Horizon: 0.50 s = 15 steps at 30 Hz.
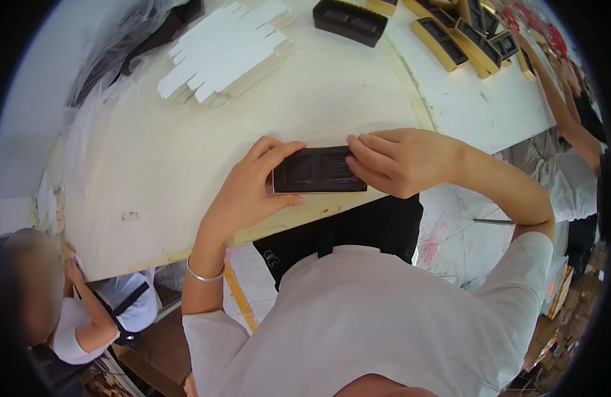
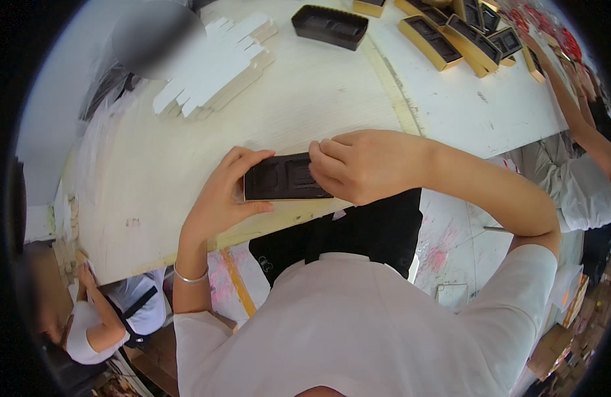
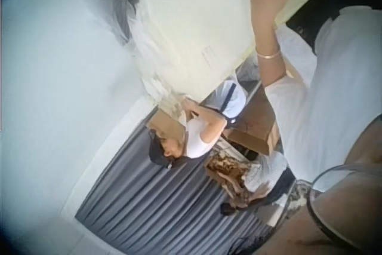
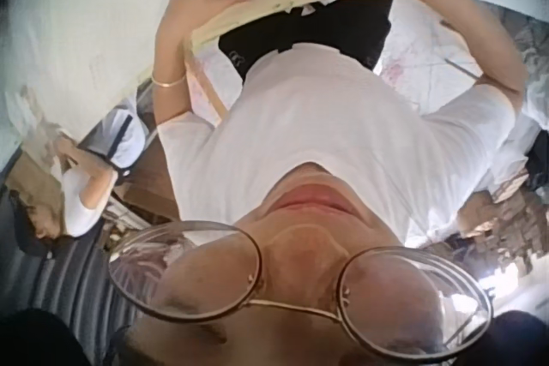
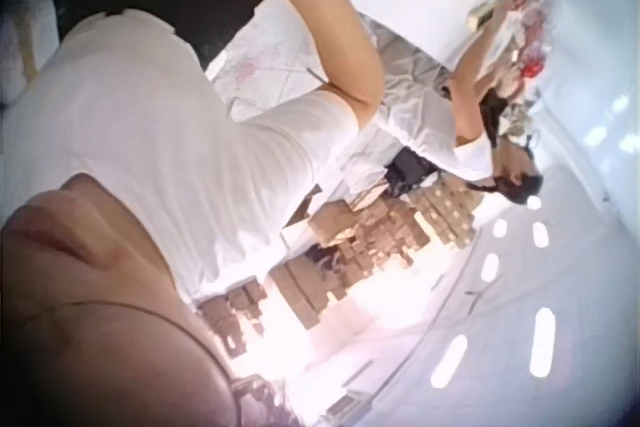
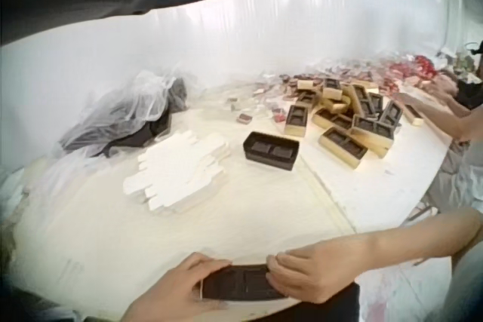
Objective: The person assembles small rectangular boxes by folding flat cardboard pieces and inserting black plastic trays into them. The person repeatedly picks up a flat piece, folds it into a box shape, and places a tray inside, then sets the completed unit aside.
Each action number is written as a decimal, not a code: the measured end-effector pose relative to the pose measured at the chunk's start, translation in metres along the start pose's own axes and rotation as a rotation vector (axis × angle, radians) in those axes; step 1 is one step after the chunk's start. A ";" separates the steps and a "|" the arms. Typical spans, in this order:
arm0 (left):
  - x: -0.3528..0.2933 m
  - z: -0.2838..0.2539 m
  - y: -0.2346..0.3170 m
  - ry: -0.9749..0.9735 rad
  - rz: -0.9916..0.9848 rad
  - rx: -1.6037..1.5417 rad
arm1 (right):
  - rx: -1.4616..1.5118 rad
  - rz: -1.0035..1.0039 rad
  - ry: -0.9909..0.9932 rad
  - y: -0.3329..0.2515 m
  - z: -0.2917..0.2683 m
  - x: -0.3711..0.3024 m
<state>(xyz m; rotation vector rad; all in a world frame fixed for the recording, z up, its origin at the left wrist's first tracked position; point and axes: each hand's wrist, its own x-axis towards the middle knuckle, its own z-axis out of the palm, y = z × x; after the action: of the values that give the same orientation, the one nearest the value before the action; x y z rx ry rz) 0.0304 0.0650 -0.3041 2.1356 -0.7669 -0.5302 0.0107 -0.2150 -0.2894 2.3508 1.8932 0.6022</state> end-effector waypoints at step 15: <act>-0.004 -0.005 -0.011 -0.006 -0.008 -0.044 | 0.118 0.249 0.041 -0.032 0.017 0.009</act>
<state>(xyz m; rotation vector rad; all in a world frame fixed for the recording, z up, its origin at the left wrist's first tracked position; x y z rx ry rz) 0.0342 0.0765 -0.3090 2.0982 -0.7434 -0.5532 -0.0119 -0.1950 -0.3120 2.6943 1.7082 0.5751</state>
